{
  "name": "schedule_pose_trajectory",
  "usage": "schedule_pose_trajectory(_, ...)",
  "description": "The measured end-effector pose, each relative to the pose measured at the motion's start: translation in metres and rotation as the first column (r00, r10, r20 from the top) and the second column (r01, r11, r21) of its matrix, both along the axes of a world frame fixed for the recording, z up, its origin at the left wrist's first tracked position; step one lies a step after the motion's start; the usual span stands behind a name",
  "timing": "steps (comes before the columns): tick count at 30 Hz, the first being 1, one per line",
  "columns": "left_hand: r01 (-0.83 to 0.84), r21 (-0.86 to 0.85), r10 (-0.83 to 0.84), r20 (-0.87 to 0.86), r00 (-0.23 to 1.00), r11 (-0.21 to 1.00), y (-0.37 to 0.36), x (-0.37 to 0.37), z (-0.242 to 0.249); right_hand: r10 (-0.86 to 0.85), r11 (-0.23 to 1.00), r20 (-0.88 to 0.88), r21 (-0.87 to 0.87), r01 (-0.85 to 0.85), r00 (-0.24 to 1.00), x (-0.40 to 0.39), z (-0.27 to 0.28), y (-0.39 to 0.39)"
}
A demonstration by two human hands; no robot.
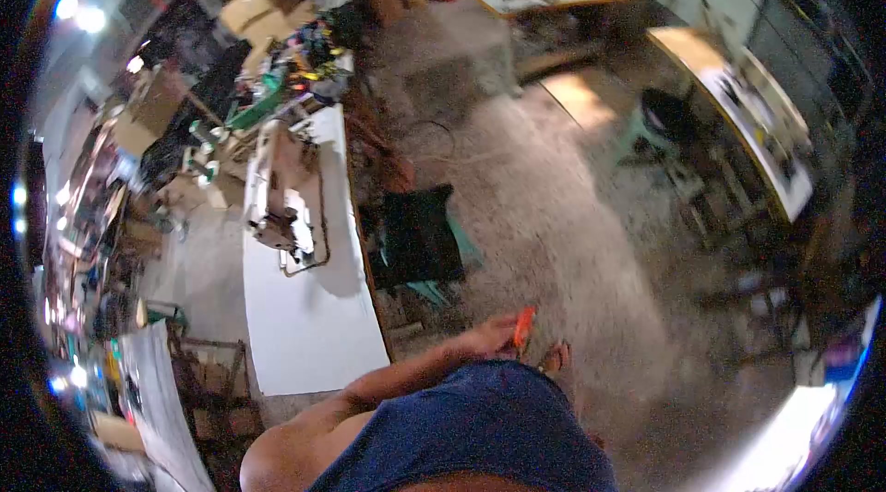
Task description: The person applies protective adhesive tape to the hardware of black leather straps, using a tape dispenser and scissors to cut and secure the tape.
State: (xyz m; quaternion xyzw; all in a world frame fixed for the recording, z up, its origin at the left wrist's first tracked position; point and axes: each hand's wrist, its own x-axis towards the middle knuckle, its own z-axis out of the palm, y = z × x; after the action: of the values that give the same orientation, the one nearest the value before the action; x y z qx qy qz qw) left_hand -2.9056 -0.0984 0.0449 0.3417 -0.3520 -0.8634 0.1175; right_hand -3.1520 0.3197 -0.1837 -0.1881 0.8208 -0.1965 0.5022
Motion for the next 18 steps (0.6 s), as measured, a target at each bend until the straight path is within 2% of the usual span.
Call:
schedule_pose_trajectory(2, -0.067, 0.002, 0.067, -0.057, 0.996, 0.998, -0.027, -0.026, 0.013, 0.034, 0.999, -0.013, -0.021, -0.035, 0.999, -0.076, -0.005, -0.056)
schedule_pose_trajectory(4, -0.041, -0.039, 0.041, -0.002, 0.999, 0.998, -0.051, -0.041, 0.024, 0.013, 0.999, -0.025, -0.049, -0.015, 1.0, -0.153, -0.006, -0.116)
schedule_pose_trajectory(8, -0.172, -0.077, 0.172, -0.009, 0.985, 0.982, -0.105, -0.048, 0.022, -0.173, 0.981, -0.077, -0.099, 0.165, 0.982, -0.304, -0.011, -0.243)
schedule_pose_trajectory(10, -0.256, -0.088, 0.258, 0.005, 0.966, 0.963, -0.138, -0.052, 0.01, -0.217, 0.972, -0.112, -0.114, 0.204, 0.97, -0.349, -0.008, -0.318)
schedule_pose_trajectory(12, -0.339, -0.062, 0.344, 0.103, 0.933, 0.939, -0.182, -0.055, 0.014, -0.202, 0.976, -0.144, -0.116, 0.186, 0.969, -0.378, -0.012, -0.391)
schedule_pose_trajectory(15, -0.408, -0.034, 0.409, 0.044, 0.911, 0.912, -0.26, -0.062, -0.018, -0.122, 0.989, -0.151, -0.102, 0.107, 0.981, -0.376, -0.024, -0.494)
schedule_pose_trajectory(18, -0.444, -0.06, 0.445, -0.005, 0.896, 0.894, -0.341, -0.069, -0.021, 0.157, 0.983, -0.077, -0.085, -0.164, 0.985, -0.314, -0.022, -0.589)
